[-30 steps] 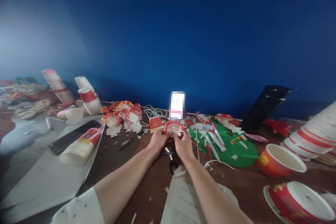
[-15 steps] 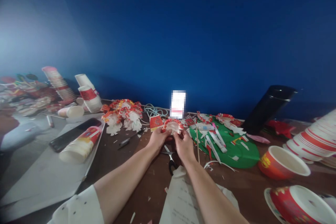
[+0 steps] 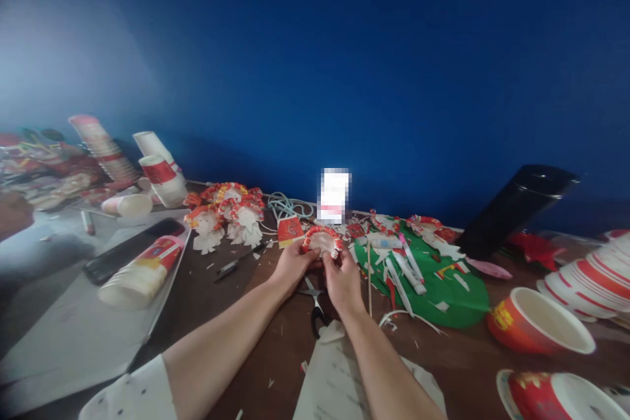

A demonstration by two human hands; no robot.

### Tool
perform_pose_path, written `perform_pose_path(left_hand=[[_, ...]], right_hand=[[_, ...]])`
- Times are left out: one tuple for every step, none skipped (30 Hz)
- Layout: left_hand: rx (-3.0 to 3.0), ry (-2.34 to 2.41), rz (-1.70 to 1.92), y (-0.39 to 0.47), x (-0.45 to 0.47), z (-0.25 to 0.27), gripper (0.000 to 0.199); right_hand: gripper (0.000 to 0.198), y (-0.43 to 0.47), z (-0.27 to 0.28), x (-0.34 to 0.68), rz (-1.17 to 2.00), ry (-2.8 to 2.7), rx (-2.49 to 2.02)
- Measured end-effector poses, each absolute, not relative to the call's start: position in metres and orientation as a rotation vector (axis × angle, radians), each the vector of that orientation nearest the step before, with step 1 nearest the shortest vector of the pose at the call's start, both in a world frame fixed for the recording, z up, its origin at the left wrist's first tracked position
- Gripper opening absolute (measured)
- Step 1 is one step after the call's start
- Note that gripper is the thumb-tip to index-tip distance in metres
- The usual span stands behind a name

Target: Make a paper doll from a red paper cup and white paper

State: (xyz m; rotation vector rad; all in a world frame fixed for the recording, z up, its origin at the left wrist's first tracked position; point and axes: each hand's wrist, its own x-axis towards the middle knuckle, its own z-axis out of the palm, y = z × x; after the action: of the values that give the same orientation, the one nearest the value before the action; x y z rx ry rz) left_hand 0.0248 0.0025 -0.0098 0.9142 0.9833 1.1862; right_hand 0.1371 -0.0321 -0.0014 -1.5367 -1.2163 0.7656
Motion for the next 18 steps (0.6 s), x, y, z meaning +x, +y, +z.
perform_pose_path(left_hand=[[0.912,0.977,1.183,0.0027,0.0249,-0.0107,0.016],[0.910,0.968,1.182,0.0029,0.0249,-0.0115,0.016],[0.909,0.958,1.180,0.0030,0.0248,-0.0124,0.017],[0.908,0.950,1.177,0.0031,0.0247,-0.0132,0.017],[0.912,0.948,1.172,0.0031,0.0246,-0.0140,0.017],[0.921,0.955,1.170,0.0031,0.0244,-0.0147,0.017],[0.938,0.966,1.170,0.0030,0.0242,-0.0153,0.016],[0.958,0.978,1.171,0.0029,0.0240,-0.0157,0.016],[0.980,0.986,1.170,0.0027,0.0238,-0.0158,0.017],[0.997,0.992,1.168,0.0025,0.0236,-0.0155,0.018],[1.007,0.995,1.165,0.0022,0.0235,-0.0149,0.019],[1.009,0.995,1.162,0.0018,0.0234,-0.0141,0.020],[1.005,0.996,1.159,0.0014,0.0234,-0.0130,0.020],[0.999,1.001,1.160,0.0010,0.0234,-0.0119,0.020],[0.993,1.007,1.162,0.0006,0.0235,-0.0108,0.019],[0.984,1.013,1.165,0.0002,0.0235,-0.0100,0.019],[0.975,1.019,1.165,-0.0001,0.0235,-0.0093,0.018],[0.969,1.028,1.161,-0.0003,0.0235,-0.0088,0.018]], right_hand=[[0.032,-0.0328,-0.0006,0.1369,0.775,-1.219,-1.541],[0.031,-0.0333,-0.0001,0.1368,0.781,-1.222,-1.543],[0.030,-0.0336,0.0000,0.1369,0.783,-1.227,-1.543],[0.029,-0.0338,-0.0002,0.1370,0.776,-1.230,-1.544],[0.028,-0.0339,-0.0005,0.1372,0.765,-1.232,-1.547],[0.028,-0.0339,-0.0008,0.1374,0.755,-1.232,-1.553],[0.028,-0.0340,-0.0009,0.1375,0.745,-1.232,-1.560],[0.029,-0.0342,-0.0008,0.1376,0.738,-1.231,-1.566],[0.029,-0.0345,-0.0004,0.1376,0.736,-1.231,-1.570],[0.030,-0.0348,0.0003,0.1375,0.737,-1.232,-1.570],[0.031,-0.0353,0.0011,0.1373,0.744,-1.234,-1.567],[0.032,-0.0357,0.0019,0.1371,0.751,-1.234,-1.561],[0.033,-0.0361,0.0028,0.1368,0.757,-1.232,-1.553],[0.033,-0.0365,0.0037,0.1366,0.759,-1.231,-1.546],[0.034,-0.0368,0.0045,0.1365,0.757,-1.230,-1.540],[0.035,-0.0371,0.0051,0.1364,0.753,-1.233,-1.539],[0.035,-0.0373,0.0056,0.1363,0.748,-1.238,-1.543],[0.035,-0.0374,0.0059,0.1364,0.743,-1.244,-1.550]])
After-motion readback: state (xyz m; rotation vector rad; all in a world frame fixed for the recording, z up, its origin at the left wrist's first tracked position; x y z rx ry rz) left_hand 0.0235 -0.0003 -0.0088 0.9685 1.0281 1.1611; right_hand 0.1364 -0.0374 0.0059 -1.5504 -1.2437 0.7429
